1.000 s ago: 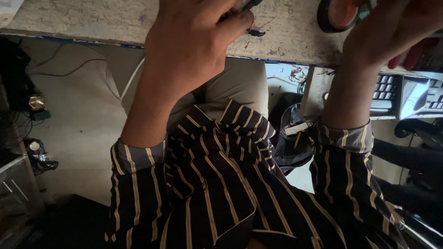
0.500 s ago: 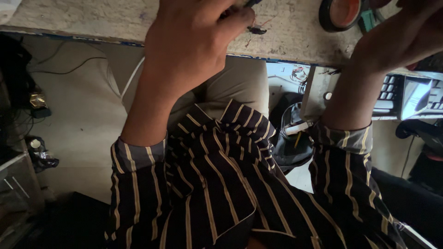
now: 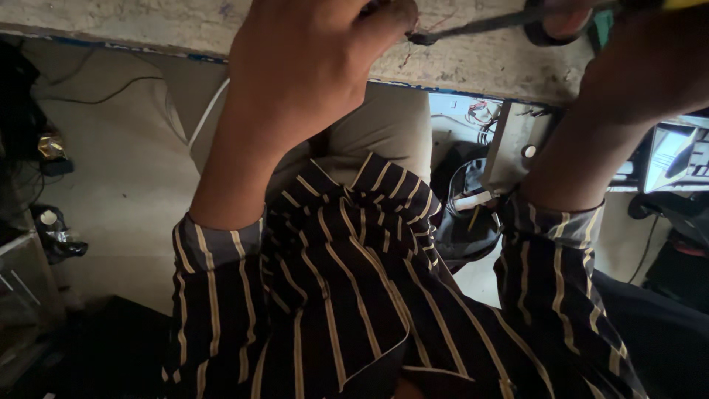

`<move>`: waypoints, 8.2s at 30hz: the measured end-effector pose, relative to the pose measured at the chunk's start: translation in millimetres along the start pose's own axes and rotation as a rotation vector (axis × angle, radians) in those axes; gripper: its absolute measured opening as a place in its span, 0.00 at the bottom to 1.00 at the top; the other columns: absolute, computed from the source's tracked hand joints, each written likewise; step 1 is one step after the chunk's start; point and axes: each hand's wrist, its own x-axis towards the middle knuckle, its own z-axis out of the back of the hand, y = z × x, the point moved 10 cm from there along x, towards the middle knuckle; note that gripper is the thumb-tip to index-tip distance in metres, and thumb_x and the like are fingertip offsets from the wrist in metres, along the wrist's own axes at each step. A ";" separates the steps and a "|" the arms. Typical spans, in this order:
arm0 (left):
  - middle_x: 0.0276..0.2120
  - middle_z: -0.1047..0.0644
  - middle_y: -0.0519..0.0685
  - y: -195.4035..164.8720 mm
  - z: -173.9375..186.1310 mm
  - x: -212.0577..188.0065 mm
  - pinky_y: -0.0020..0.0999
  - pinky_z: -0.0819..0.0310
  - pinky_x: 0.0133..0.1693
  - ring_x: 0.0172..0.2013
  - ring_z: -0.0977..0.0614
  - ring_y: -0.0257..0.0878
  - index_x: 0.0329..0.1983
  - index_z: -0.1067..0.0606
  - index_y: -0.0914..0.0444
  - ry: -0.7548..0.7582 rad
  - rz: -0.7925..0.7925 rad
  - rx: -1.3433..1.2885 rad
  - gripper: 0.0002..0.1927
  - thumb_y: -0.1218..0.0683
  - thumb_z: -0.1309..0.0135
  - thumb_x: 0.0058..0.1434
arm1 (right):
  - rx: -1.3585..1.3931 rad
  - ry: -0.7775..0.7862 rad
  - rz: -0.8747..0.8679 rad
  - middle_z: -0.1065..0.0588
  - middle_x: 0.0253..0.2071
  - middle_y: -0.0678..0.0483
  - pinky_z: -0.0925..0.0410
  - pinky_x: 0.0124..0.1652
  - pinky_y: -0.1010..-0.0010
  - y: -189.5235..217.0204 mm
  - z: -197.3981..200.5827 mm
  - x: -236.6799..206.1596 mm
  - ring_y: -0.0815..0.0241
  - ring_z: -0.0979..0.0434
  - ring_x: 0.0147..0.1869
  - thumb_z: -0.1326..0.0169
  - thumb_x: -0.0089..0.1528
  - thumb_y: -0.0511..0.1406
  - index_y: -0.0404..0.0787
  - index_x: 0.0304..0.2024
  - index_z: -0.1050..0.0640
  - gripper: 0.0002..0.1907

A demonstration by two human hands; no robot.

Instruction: The person solders the wires of a cable to a DC power connector at a workbench, holding the connector in one hand while applying a soldering iron. They then wrap the soldered joint with electrical tape, winding the tape around the connector and cable.

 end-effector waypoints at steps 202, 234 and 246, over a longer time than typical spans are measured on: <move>0.45 0.27 0.41 -238.1 -103.1 161.6 0.32 0.26 0.37 0.43 0.23 0.37 0.46 0.20 0.53 -0.049 -0.078 0.133 0.13 0.64 0.44 0.64 | 0.170 -0.011 0.406 0.23 0.42 0.35 0.31 0.47 0.51 -54.1 220.1 55.0 0.43 0.22 0.45 0.45 0.65 0.31 0.24 0.49 0.31 0.16; 0.47 0.27 0.41 -251.7 -124.6 189.9 0.33 0.26 0.38 0.43 0.23 0.38 0.48 0.20 0.54 -0.026 -0.084 0.119 0.12 0.63 0.45 0.66 | 0.400 0.039 0.393 0.27 0.45 0.34 0.27 0.41 0.59 -87.5 241.0 78.1 0.42 0.23 0.44 0.43 0.63 0.28 0.22 0.53 0.33 0.20; 0.48 0.27 0.41 -264.9 -135.1 204.4 0.35 0.26 0.37 0.45 0.23 0.39 0.49 0.20 0.53 -0.020 -0.083 0.134 0.13 0.63 0.45 0.66 | 0.527 0.028 0.455 0.25 0.51 0.32 0.26 0.44 0.57 -113.1 255.1 72.1 0.42 0.21 0.47 0.41 0.57 0.26 0.26 0.49 0.28 0.18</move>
